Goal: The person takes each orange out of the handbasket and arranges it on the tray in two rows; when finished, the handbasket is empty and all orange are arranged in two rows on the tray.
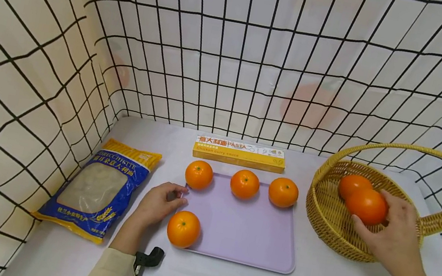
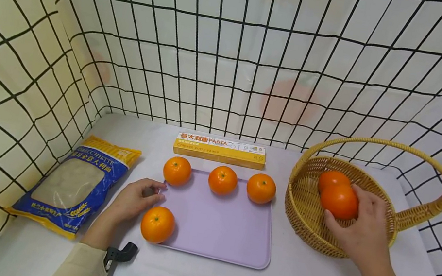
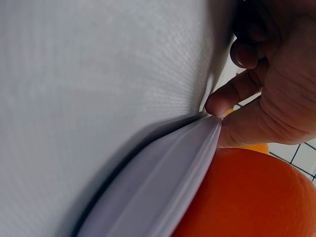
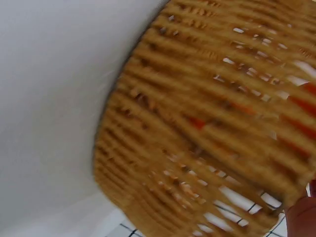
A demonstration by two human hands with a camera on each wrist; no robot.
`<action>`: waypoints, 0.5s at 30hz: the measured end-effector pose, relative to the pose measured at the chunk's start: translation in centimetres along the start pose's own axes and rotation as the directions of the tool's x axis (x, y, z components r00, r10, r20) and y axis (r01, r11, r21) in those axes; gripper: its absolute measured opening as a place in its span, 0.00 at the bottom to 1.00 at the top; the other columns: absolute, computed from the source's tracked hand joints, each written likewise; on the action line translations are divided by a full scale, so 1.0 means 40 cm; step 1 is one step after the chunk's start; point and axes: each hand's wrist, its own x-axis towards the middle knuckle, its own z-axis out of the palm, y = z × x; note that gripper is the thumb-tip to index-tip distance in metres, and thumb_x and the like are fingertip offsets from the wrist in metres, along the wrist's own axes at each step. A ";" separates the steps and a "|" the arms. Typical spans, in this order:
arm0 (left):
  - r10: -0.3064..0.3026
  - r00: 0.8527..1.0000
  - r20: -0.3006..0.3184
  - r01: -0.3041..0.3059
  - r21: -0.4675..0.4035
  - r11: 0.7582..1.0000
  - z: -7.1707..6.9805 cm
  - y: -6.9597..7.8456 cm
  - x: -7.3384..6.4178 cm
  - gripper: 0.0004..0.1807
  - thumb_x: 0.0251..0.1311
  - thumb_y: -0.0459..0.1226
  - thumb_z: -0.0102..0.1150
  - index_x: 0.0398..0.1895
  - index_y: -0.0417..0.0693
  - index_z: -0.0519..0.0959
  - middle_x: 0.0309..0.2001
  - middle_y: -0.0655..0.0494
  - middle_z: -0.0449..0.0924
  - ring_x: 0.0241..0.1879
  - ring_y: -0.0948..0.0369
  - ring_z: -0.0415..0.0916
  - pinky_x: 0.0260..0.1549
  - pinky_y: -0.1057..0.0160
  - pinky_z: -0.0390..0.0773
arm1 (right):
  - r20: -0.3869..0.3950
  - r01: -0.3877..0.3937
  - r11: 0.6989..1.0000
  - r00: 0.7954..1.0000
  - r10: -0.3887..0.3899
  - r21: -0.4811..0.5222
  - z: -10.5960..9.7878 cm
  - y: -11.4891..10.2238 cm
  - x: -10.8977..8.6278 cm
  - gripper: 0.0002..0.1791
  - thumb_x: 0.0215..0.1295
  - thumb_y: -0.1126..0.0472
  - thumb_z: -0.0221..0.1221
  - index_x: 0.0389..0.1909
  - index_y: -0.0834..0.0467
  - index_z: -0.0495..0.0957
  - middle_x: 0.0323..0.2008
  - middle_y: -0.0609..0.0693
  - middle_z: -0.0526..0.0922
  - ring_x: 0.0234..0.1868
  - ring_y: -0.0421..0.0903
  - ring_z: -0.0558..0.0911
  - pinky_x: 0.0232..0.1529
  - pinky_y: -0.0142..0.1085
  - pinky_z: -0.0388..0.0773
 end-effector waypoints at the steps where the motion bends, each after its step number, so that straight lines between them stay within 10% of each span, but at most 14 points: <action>1: 0.001 1.000 0.000 -0.001 0.002 1.000 0.001 0.000 0.000 0.14 0.62 0.44 0.70 0.51 0.60 0.85 0.42 0.60 0.81 0.44 0.59 0.74 0.51 0.57 0.74 | 0.000 0.002 1.000 1.000 -0.002 0.004 0.000 -0.008 -0.002 0.50 0.59 0.55 0.71 0.77 0.62 0.54 0.68 0.72 0.55 0.59 0.73 0.62 0.52 0.74 0.70; 11: -0.008 1.000 0.001 0.008 -0.002 1.000 0.000 0.001 0.000 0.14 0.62 0.44 0.70 0.51 0.61 0.85 0.43 0.60 0.81 0.45 0.58 0.74 0.52 0.55 0.74 | 0.018 0.092 0.996 0.996 -0.092 0.014 -0.003 -0.066 -0.023 0.50 0.53 0.55 0.75 0.74 0.60 0.59 0.68 0.69 0.60 0.60 0.71 0.65 0.51 0.73 0.70; 15: -0.010 1.000 0.004 0.010 0.003 1.000 0.000 0.001 0.000 0.14 0.62 0.45 0.70 0.51 0.61 0.85 0.43 0.60 0.81 0.45 0.58 0.74 0.53 0.55 0.75 | 0.005 0.158 0.986 0.987 -0.159 0.060 0.001 -0.088 -0.031 0.50 0.51 0.57 0.77 0.73 0.57 0.60 0.66 0.66 0.64 0.55 0.67 0.71 0.54 0.40 0.80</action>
